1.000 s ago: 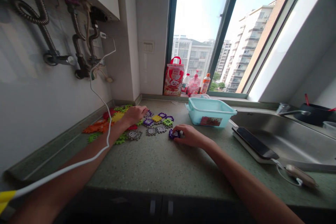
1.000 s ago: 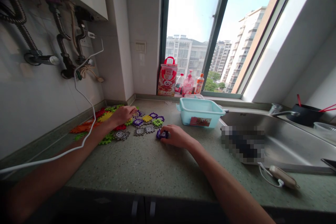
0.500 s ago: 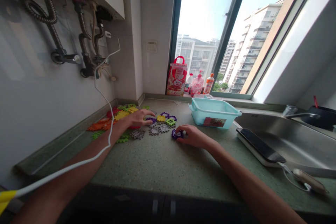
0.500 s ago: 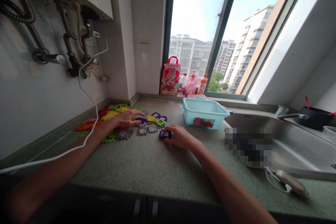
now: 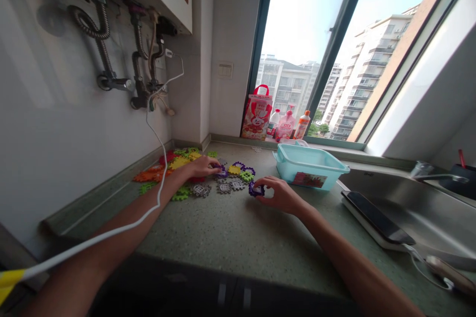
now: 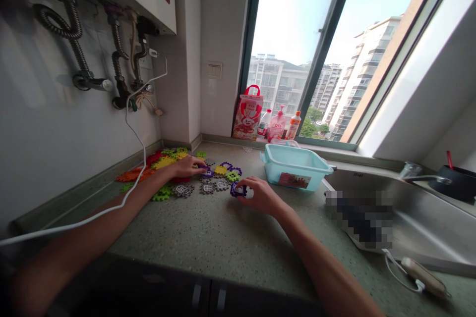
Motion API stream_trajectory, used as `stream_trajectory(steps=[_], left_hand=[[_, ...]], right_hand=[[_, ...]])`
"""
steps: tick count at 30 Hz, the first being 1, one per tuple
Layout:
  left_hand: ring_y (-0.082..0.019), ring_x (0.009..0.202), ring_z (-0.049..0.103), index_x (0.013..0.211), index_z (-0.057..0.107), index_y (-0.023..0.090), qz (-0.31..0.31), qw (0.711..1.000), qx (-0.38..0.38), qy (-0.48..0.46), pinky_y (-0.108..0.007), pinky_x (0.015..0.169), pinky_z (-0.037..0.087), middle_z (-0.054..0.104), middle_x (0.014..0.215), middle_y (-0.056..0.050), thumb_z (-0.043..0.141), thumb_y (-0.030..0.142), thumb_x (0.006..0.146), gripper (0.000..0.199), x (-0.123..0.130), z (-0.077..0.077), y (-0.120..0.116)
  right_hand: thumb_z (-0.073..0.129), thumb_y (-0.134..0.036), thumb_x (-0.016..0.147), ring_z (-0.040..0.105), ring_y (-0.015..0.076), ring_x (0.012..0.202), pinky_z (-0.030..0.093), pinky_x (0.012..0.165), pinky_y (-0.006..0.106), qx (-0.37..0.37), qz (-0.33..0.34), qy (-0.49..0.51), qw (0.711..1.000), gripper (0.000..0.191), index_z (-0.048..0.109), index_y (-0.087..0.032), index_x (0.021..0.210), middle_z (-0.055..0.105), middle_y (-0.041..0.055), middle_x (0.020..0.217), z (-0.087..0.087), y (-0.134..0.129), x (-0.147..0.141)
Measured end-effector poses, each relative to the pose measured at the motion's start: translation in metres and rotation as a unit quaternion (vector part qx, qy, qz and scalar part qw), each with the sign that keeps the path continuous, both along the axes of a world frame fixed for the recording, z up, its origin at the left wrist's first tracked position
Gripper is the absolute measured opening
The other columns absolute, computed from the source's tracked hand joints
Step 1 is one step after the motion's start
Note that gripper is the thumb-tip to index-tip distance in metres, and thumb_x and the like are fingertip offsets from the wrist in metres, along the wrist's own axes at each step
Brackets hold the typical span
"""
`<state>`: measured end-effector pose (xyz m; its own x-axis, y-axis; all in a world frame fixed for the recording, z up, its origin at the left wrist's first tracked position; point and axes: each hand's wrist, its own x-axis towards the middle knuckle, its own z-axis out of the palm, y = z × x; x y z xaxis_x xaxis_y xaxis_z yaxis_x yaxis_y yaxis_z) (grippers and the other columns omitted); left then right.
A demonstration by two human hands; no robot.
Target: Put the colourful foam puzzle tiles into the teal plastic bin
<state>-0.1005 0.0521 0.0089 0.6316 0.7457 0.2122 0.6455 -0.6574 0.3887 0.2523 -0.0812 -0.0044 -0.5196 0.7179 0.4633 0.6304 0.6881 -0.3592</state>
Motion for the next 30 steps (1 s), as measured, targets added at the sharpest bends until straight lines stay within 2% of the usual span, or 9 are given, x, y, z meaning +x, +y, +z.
stream_trajectory(steps=[3, 6, 9, 13, 18, 22, 26, 28, 30], left_hand=[[-0.025, 0.086, 0.074, 0.106, 0.084, 0.021, 0.032, 0.998, 0.048, -0.007, -0.029, 0.078, 0.051, 0.082, 0.099, -0.008, 0.059, 0.060, 0.096, 0.047, -0.003, -0.003, 0.004], [-0.026, 0.093, 0.075, 0.110, 0.084, 0.023, 0.054, 0.992, 0.114, -0.021, -0.031, 0.083, 0.051, 0.082, 0.103, -0.008, 0.057, 0.057, 0.099, 0.045, -0.003, -0.005, 0.007], [-0.026, 0.102, 0.074, 0.114, 0.084, 0.027, 0.011, 0.987, 0.160, 0.027, -0.031, 0.091, 0.051, 0.082, 0.111, -0.007, 0.061, 0.050, 0.098, 0.036, 0.000, -0.004, 0.003], [-0.022, 0.106, 0.074, 0.118, 0.082, 0.030, -0.074, 0.986, 0.125, 0.080, -0.028, 0.094, 0.051, 0.080, 0.118, -0.004, 0.063, 0.044, 0.096, 0.033, 0.004, 0.002, -0.009], [-0.022, 0.106, 0.074, 0.117, 0.083, 0.029, -0.050, 0.994, 0.069, 0.071, -0.026, 0.092, 0.051, 0.081, 0.118, -0.004, 0.066, 0.051, 0.092, 0.037, 0.007, 0.006, -0.013], [-0.024, 0.101, 0.074, 0.113, 0.082, 0.026, -0.028, 0.998, 0.036, 0.045, -0.028, 0.088, 0.052, 0.082, 0.111, -0.006, 0.071, 0.051, 0.085, 0.039, 0.009, 0.000, -0.009], [-0.024, 0.093, 0.074, 0.112, 0.073, 0.020, 0.013, 1.000, 0.003, -0.017, -0.030, 0.082, 0.054, 0.080, 0.104, -0.008, 0.079, 0.048, 0.074, 0.048, 0.011, -0.008, -0.004], [-0.025, 0.091, 0.074, 0.113, 0.069, 0.019, 0.033, 0.999, -0.002, -0.036, -0.031, 0.080, 0.055, 0.079, 0.103, -0.008, 0.081, 0.045, 0.069, 0.052, 0.012, -0.010, -0.004], [-0.025, 0.091, 0.074, 0.113, 0.066, 0.019, 0.045, 0.998, 0.000, -0.040, -0.031, 0.080, 0.055, 0.079, 0.102, -0.008, 0.081, 0.042, 0.067, 0.053, 0.012, -0.010, -0.005]], right_hand=[[0.077, -0.028, 0.086, 0.071, 0.0216, 0.097, 0.055, 0.092, 0.034, 0.013, 0.000, 0.006, 1.000, 0.025, 0.075, -0.026, 0.111, 0.077, 0.0039, 0.109, 0.000, 0.001, 0.000], [0.077, -0.029, 0.086, 0.071, 0.0215, 0.095, 0.056, 0.090, 0.034, 0.021, -0.007, 0.004, 1.000, 0.025, 0.075, -0.027, 0.111, 0.078, 0.0031, 0.108, -0.002, 0.002, 0.001], [0.077, -0.030, 0.086, 0.072, 0.0221, 0.096, 0.056, 0.091, 0.035, 0.039, -0.016, 0.005, 0.999, 0.026, 0.075, -0.027, 0.112, 0.077, 0.0038, 0.109, -0.002, 0.003, 0.003], [0.076, -0.029, 0.088, 0.072, 0.0236, 0.100, 0.058, 0.092, 0.037, 0.090, -0.016, 0.019, 0.996, 0.025, 0.074, -0.027, 0.112, 0.077, 0.0063, 0.113, 0.003, 0.003, 0.004], [0.071, -0.031, 0.093, 0.071, 0.0252, 0.107, 0.057, 0.098, 0.040, 0.160, -0.023, 0.031, 0.986, 0.026, 0.073, -0.027, 0.118, 0.075, 0.0078, 0.121, 0.020, -0.003, 0.011], [0.068, -0.035, 0.093, 0.067, 0.0291, 0.115, 0.054, 0.104, 0.046, 0.219, -0.147, 0.065, 0.962, 0.028, 0.074, -0.026, 0.119, 0.073, 0.0101, 0.127, 0.038, -0.002, 0.039], [0.063, -0.043, 0.092, 0.067, 0.0314, 0.109, 0.055, 0.096, 0.047, 0.270, -0.354, 0.154, 0.882, 0.037, 0.073, -0.020, 0.120, 0.073, 0.0144, 0.124, 0.054, 0.014, 0.089], [0.063, -0.047, 0.089, 0.069, 0.0307, 0.098, 0.055, 0.090, 0.044, 0.249, -0.408, 0.148, 0.866, 0.040, 0.074, -0.019, 0.116, 0.076, 0.0143, 0.114, 0.060, 0.025, 0.112], [0.065, -0.049, 0.086, 0.070, 0.0308, 0.093, 0.054, 0.086, 0.042, 0.200, -0.433, 0.108, 0.872, 0.040, 0.076, -0.020, 0.112, 0.078, 0.0126, 0.105, 0.063, 0.034, 0.130]])
